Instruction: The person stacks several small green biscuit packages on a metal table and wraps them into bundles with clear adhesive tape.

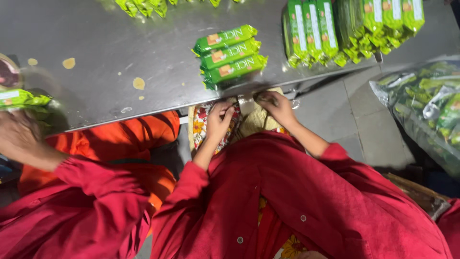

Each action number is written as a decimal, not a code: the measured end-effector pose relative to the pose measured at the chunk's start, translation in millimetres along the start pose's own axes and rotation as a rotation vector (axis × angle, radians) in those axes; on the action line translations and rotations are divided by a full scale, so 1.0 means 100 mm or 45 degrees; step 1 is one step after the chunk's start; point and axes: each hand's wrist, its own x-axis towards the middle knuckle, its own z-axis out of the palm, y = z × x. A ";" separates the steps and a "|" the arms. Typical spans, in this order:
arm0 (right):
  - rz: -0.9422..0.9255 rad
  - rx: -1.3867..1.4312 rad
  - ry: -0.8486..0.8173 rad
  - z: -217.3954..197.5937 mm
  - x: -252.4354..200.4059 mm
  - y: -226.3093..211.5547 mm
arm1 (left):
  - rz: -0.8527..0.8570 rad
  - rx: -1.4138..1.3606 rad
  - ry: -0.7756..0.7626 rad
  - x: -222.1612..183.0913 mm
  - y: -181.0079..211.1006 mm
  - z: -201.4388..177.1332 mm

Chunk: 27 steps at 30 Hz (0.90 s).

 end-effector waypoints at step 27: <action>-0.303 -0.159 -0.134 0.05 0.31 -1.21 | -0.062 -0.690 -0.072 -0.13 0.73 0.39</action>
